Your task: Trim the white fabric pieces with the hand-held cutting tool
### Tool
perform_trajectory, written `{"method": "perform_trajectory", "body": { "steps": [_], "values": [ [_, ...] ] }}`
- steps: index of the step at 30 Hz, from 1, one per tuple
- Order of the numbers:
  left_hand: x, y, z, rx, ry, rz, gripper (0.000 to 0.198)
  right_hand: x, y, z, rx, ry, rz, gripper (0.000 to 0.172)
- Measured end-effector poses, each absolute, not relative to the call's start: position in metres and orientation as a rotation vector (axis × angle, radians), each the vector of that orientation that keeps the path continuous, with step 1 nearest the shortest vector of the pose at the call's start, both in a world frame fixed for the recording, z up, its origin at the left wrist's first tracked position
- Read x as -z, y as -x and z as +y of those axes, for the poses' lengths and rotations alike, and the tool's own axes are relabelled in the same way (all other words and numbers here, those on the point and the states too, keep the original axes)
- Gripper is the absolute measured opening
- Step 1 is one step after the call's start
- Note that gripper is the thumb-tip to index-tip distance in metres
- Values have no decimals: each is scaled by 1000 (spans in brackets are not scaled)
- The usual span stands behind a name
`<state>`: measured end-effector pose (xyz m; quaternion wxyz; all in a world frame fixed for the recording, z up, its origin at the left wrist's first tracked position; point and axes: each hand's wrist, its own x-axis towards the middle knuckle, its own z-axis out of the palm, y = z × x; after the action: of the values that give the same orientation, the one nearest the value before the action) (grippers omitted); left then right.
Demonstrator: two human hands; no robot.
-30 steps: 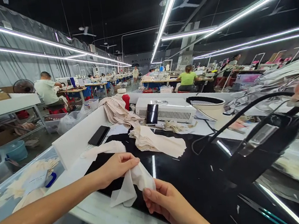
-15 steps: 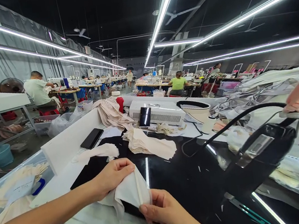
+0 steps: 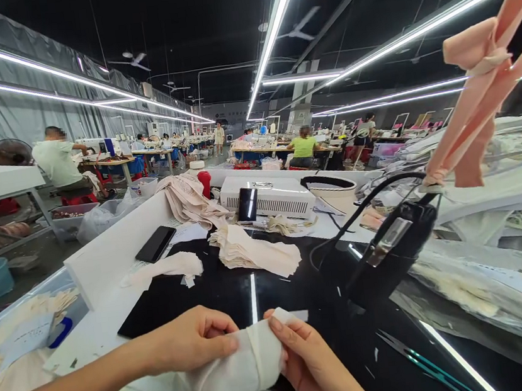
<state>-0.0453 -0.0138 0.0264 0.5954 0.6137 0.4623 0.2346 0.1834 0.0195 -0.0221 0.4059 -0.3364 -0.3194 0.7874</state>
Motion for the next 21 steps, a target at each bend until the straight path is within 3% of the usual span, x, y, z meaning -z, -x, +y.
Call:
{"method": "perform_trajectory", "body": {
  "steps": [7, 13, 21],
  "values": [
    [-33, 78, -22, -335, -1521, 1234, 31, 12, -207, 19, -1771, 1039, -1072, 51],
    [-20, 96, -2, -225, -1759, 1545, 26, 21, -208, 53, -1406, 1286, -1635, 50],
    [-12, 87, 11, -189, -2260, 1926, 21, 24, -201, 75, -1117, 1327, -1907, 28]
  ]
}}
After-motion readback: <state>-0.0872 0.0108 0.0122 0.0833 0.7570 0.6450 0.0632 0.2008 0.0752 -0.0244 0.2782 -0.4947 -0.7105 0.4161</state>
